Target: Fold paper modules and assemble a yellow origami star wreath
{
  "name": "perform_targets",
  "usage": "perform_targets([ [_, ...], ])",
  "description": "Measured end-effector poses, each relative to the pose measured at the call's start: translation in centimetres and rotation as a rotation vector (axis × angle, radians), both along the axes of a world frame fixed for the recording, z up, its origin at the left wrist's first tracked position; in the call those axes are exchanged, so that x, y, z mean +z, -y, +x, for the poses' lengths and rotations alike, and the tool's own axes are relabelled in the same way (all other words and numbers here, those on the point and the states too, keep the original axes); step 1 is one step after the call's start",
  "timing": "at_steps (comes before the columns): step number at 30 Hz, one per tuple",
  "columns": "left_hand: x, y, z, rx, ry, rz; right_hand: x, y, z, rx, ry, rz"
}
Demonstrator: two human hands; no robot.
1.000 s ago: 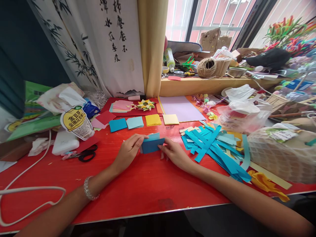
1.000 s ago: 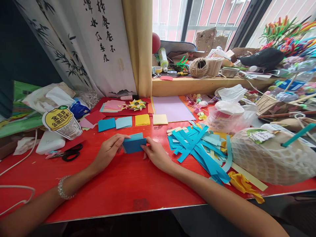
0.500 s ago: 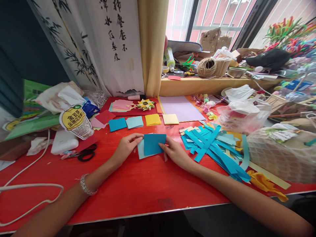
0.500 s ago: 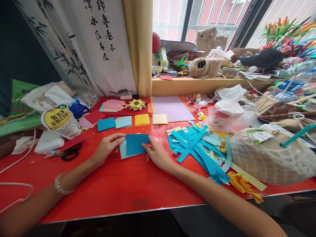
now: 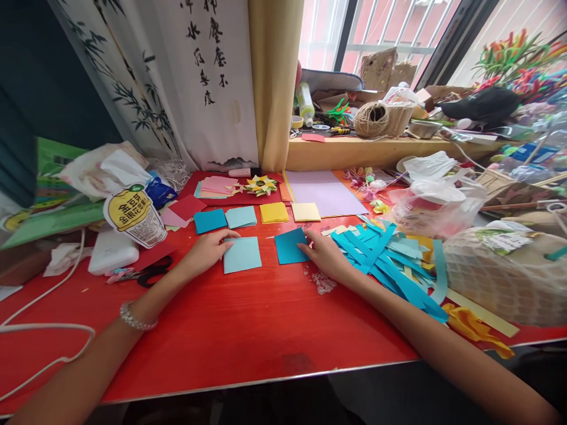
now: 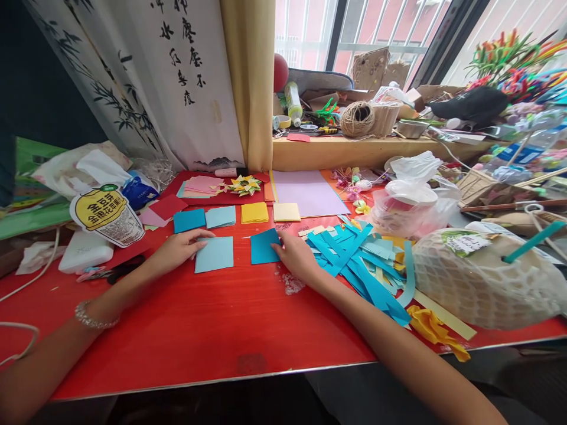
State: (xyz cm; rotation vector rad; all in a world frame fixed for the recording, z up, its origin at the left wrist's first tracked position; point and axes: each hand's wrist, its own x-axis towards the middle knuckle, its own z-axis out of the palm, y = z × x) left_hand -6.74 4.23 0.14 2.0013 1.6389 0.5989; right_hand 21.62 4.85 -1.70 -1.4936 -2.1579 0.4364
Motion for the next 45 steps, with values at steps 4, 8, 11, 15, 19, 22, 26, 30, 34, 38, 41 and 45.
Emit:
perform_targets([
  [4, 0.4, 0.2, 0.0, -0.032, -0.182, 0.156, -0.2, 0.1, -0.1, 0.021, -0.077, 0.039],
  [8, 0.6, 0.4, -0.3, -0.233, -0.304, 0.238, 0.5, 0.5, 0.0, 0.012, -0.013, 0.146],
  [11, 0.5, 0.5, -0.6, -0.362, -0.314, 0.137, 1.2, 1.0, 0.2, 0.295, 0.035, 0.172],
  [15, 0.3, 0.7, -0.7, -0.379, -0.357, 0.046, 1.2, 1.7, -0.1, 0.525, 0.126, 0.1],
  [19, 0.5, 1.1, -0.4, -0.371, -0.387, 0.075, 0.3, 1.8, -0.6, 0.432, 0.142, 0.101],
  [22, 0.5, 1.1, -0.2, -0.382, -0.394, 0.119, -0.3, 1.6, -1.0, 0.361, 0.119, 0.128],
  [26, 0.0, 0.9, -0.2, -0.393, -0.386, 0.186, -0.9, 1.5, -1.2, 0.293, 0.066, 0.155],
  [30, -0.6, 0.8, -0.2, -0.398, -0.403, 0.228, -1.2, 1.3, -1.2, 0.226, 0.042, 0.18],
  [34, -0.7, 0.8, -0.1, -0.414, -0.413, 0.259, -1.1, 1.3, -1.2, 0.199, 0.064, 0.187],
  [38, -0.8, 0.8, 0.1, -0.412, -0.438, 0.297, -1.1, 1.4, -1.2, 0.197, 0.017, 0.186],
  [41, -0.8, 0.9, 0.2, -0.424, -0.44, 0.32, -1.0, 1.5, -1.3, 0.206, -0.046, 0.233],
  [45, -0.7, 0.9, 0.2, -0.429, -0.424, 0.336, -0.6, 1.9, -1.5, 0.216, -0.015, 0.298],
])
